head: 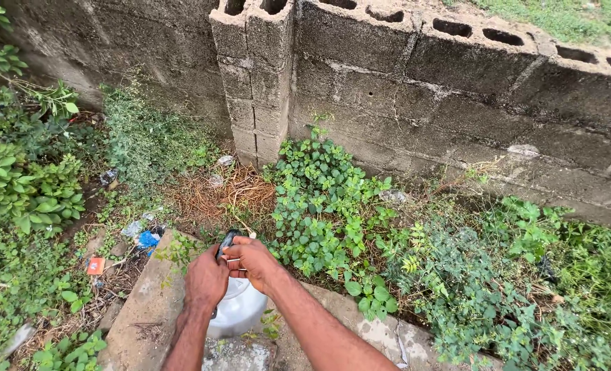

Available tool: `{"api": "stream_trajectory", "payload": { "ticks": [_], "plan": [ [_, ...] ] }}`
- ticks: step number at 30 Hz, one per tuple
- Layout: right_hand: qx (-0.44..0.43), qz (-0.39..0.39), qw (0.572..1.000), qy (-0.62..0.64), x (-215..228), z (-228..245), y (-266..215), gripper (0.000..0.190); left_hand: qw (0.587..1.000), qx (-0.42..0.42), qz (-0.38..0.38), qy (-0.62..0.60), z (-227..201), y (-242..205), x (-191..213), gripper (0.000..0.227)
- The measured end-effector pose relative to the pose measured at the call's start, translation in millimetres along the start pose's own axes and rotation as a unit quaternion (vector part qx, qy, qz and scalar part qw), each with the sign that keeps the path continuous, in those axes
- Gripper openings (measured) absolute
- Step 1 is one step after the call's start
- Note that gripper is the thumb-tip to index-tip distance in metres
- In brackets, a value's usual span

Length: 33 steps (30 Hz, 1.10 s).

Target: Spraying plants in an outdoor garden area using a hand-pumped pressure sprayer.

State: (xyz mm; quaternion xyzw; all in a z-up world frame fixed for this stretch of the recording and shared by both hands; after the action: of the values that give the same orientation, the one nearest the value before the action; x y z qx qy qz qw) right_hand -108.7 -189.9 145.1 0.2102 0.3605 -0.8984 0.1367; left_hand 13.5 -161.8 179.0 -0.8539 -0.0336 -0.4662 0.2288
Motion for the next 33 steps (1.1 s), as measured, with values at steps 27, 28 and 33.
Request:
{"api": "stream_trajectory", "payload": {
  "ticks": [27,28,33],
  "plan": [
    [-0.02,0.017,0.994,-0.103,-15,12,-12,0.027,0.999,0.024,-0.042,-0.016,13,-4,-14,0.036],
    [-0.021,0.017,0.994,-0.104,-12,10,-7,0.027,0.999,0.025,-0.043,-0.017,15,-2,-17,0.036],
    [-0.015,0.025,0.992,-0.126,-9,2,-3,0.026,0.999,0.03,-0.028,-0.019,24,0,-26,0.035]
  ]
}}
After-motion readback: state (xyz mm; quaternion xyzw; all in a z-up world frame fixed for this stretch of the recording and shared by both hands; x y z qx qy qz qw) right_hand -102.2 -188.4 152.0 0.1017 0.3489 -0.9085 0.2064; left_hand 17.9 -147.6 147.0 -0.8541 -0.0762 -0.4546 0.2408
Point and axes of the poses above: each hand's wrist, its own y-axis towards the middle knuckle, its own x-axis out of the back of the hand, z = x × y, the point moved 1 cm from there along y, towards the middle knuckle, and after that the axes turned 5 degrees about y, right-handed, at the moved point
